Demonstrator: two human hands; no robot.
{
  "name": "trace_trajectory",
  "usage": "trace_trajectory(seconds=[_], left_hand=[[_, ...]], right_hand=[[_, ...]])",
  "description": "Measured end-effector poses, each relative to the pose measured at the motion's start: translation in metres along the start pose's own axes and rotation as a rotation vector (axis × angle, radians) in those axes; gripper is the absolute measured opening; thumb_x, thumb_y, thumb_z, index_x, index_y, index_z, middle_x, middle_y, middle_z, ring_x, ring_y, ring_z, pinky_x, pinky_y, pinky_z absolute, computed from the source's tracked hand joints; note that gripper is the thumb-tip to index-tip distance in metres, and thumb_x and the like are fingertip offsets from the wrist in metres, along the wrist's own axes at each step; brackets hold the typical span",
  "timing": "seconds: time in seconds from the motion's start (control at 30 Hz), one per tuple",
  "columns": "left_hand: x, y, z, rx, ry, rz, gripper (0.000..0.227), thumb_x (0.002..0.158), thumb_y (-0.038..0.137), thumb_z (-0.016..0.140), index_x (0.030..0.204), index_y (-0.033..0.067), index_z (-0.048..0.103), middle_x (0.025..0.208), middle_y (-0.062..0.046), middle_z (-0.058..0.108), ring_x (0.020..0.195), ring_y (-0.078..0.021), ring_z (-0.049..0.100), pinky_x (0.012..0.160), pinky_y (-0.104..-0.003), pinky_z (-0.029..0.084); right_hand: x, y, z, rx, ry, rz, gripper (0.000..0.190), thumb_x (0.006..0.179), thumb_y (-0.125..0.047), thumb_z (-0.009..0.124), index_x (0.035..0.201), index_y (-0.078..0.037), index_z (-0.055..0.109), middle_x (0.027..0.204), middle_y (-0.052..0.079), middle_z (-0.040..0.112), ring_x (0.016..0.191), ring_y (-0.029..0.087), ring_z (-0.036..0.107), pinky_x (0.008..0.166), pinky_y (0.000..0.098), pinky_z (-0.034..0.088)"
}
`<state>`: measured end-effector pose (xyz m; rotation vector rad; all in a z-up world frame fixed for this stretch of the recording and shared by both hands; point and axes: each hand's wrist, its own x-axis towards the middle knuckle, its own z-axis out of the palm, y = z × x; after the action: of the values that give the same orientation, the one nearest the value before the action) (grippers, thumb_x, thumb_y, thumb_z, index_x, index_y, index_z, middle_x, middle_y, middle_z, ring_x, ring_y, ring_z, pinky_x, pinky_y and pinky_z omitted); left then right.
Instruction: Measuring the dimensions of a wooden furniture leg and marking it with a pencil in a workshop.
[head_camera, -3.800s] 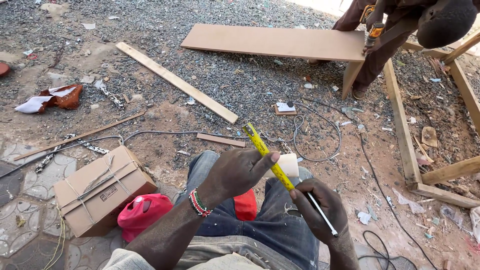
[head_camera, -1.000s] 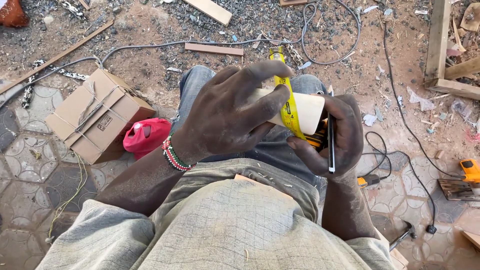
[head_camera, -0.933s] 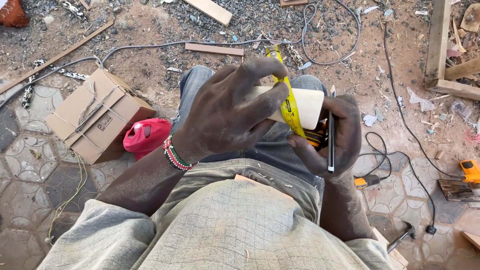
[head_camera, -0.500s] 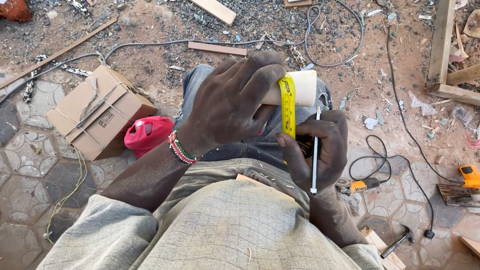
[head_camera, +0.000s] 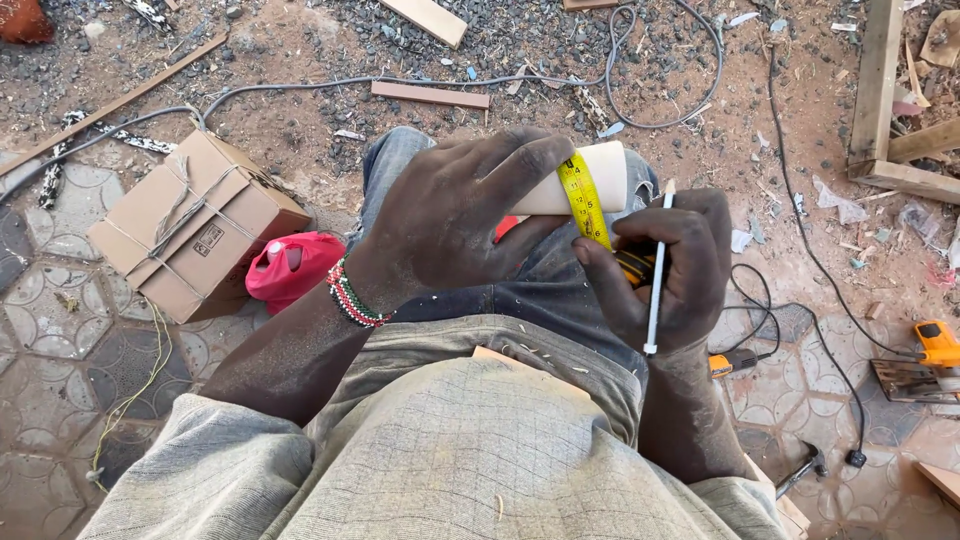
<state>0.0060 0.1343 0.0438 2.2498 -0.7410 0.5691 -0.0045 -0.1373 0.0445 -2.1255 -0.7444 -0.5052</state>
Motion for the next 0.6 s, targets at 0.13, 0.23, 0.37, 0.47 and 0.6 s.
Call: trace_trajectory(seconds=[0.13,0.23,0.37,0.47,0.6], left_hand=[[0.000,0.003,-0.003,-0.020,-0.018,-0.004,0.071,0.108,0.031,0.102,0.161,0.0048,0.062,0.130,-0.019,0.089,0.087,-0.0244,0.082,0.065,-0.040,0.058],[0.001,0.006,-0.006,-0.025,-0.037,-0.031,0.073,0.109,0.029,0.101,0.164,0.0034,0.060,0.133,-0.019,0.088,0.079,-0.0221,0.075,0.059,-0.040,0.053],[0.003,0.008,-0.005,-0.035,-0.056,-0.046,0.069,0.112,0.034,0.097,0.162,0.0028,0.061,0.129,-0.017,0.086,0.085,-0.0223,0.077,0.066,-0.039,0.056],[0.002,0.008,-0.004,-0.047,-0.044,-0.024,0.071,0.113,0.032,0.097,0.164,0.0017,0.059,0.138,-0.020,0.085,0.091,-0.0243,0.080,0.069,-0.039,0.060],[0.002,0.007,-0.006,-0.046,-0.023,-0.003,0.070,0.111,0.027,0.100,0.161,-0.0003,0.060,0.156,-0.026,0.080,0.099,-0.0275,0.086,0.070,-0.038,0.065]], right_hand=[[0.005,0.013,-0.007,-0.031,-0.026,-0.028,0.043,0.103,-0.020,0.100,0.116,-0.005,0.062,0.099,0.008,0.060,0.102,0.028,0.052,0.086,0.0447,0.046],[0.007,0.009,-0.008,0.017,-0.057,0.043,0.044,0.101,-0.013,0.101,0.117,-0.004,0.061,0.104,0.010,0.058,0.098,0.025,0.052,0.079,0.0398,0.046],[0.007,0.003,-0.004,0.056,-0.044,-0.009,0.037,0.102,-0.013,0.097,0.115,-0.003,0.063,0.099,0.009,0.060,0.094,0.023,0.050,0.078,0.0392,0.043],[0.005,-0.001,-0.001,0.079,-0.017,-0.027,0.034,0.104,-0.011,0.097,0.116,-0.001,0.067,0.103,0.011,0.059,0.093,0.022,0.051,0.074,0.0371,0.043],[0.008,-0.013,-0.005,0.020,-0.026,-0.021,0.031,0.104,-0.010,0.099,0.115,0.001,0.072,0.105,0.013,0.058,0.094,0.024,0.051,0.076,0.0378,0.043]])
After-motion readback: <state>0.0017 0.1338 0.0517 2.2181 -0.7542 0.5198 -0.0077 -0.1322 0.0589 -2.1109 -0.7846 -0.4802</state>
